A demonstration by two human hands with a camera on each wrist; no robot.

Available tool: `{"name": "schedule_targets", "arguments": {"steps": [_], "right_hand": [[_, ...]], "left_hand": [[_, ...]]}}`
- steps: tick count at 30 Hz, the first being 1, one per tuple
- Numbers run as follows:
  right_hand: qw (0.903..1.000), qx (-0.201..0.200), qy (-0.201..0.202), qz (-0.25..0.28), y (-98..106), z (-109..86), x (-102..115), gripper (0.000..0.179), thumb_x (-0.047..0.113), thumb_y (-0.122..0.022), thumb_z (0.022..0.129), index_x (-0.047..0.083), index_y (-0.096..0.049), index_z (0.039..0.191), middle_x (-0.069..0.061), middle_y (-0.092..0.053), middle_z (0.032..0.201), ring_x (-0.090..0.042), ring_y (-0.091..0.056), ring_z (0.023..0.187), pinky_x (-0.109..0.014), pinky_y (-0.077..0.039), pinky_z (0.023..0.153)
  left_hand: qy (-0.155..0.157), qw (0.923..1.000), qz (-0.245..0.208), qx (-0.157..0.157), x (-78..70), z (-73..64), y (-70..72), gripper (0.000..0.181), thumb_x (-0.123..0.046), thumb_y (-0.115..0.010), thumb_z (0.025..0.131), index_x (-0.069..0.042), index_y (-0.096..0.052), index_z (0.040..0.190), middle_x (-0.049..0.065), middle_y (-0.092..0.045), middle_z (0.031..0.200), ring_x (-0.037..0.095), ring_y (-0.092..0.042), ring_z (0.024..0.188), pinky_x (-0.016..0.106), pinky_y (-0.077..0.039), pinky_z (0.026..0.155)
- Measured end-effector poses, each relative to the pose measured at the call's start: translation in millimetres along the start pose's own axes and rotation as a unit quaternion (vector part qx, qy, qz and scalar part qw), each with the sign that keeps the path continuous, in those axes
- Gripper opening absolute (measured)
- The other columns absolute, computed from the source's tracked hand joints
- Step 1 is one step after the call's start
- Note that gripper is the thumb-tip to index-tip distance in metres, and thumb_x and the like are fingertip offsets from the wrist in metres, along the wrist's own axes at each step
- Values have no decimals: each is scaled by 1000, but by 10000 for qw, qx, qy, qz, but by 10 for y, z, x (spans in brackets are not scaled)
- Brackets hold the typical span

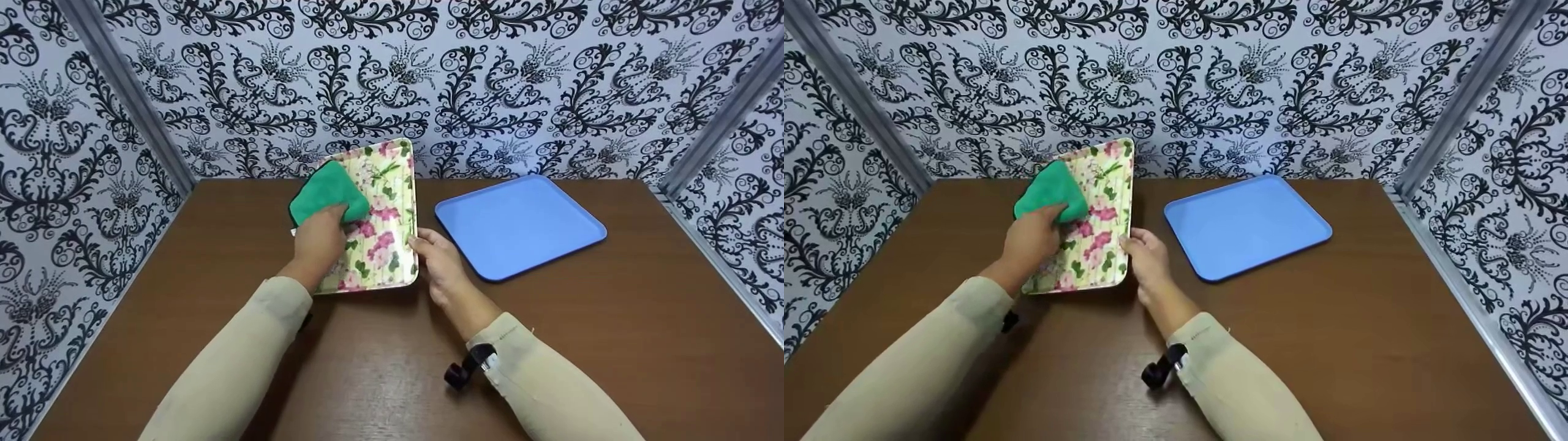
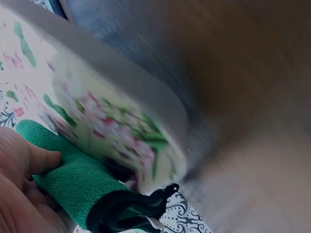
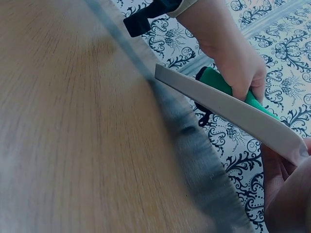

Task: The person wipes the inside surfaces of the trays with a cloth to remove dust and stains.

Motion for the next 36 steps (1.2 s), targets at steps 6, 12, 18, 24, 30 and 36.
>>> {"name": "schedule_targets", "arguments": {"steps": [6, 12, 18, 24, 30, 36], "right_hand": [[10000, -38, 8, 25, 1, 0, 5, 19, 6, -60, 100, -2, -65, 117, -1, -72, 86, -14, -68, 75, -28, -57, 69], [10000, -13, -26, 20, 12, 17, -9, 20, 6, -59, 100, -1, -65, 117, 0, -73, 86, -13, -69, 76, -28, -57, 69], [9999, 63, -82, 59, 14, 3, -4, 23, 6, -58, 101, -3, -62, 121, 0, -73, 87, -12, -69, 78, -27, -57, 69], [9998, 123, -100, 81, 8, -9, 14, 27, 6, -57, 102, -5, -60, 127, 0, -73, 90, -12, -70, 81, -27, -58, 72], [10000, 60, -42, 28, 17, 1, 10, 28, 6, -57, 102, -6, -60, 127, -1, -72, 91, -13, -69, 82, -28, -57, 72], [10000, -19, -74, 42, 17, 4, 7, 24, 6, -57, 102, -3, -61, 123, 1, -70, 88, -12, -69, 80, -27, -58, 71]], "left_hand": [[-63, 10000, 37, -52, -118, -34, -35, 48, -2, -60, 95, -9, -63, 142, 13, -68, 139, 37, -67, 124, 52, -54, 106], [-49, 9998, 169, 76, -217, -48, -76, 46, -5, -59, 98, -10, -63, 144, 12, -68, 139, 35, -66, 126, 51, -53, 109], [-180, 9996, 197, -42, -297, -76, -115, 45, -5, -59, 98, -12, -65, 142, 10, -70, 137, 35, -69, 121, 52, -56, 104], [-344, 9994, 107, 13, -417, -112, -127, 46, -6, -59, 99, -15, -64, 144, 8, -69, 140, 34, -68, 123, 52, -56, 103], [-591, 9979, 243, 61, -568, -155, -144, 51, -1, -60, 94, -15, -64, 143, 5, -67, 143, 32, -66, 128, 48, -55, 106], [-904, 9952, 371, 40, -686, -204, -154, 50, -4, -68, 91, -11, -65, 141, 8, -66, 144, 32, -65, 128, 47, -55, 106]]}}
Point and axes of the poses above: each hand's wrist, its own z-axis towards the middle knuckle, its own y-axis out of the back of the hand, x = y × z, the point moved 2 cm from there along z, towards the middle knuckle
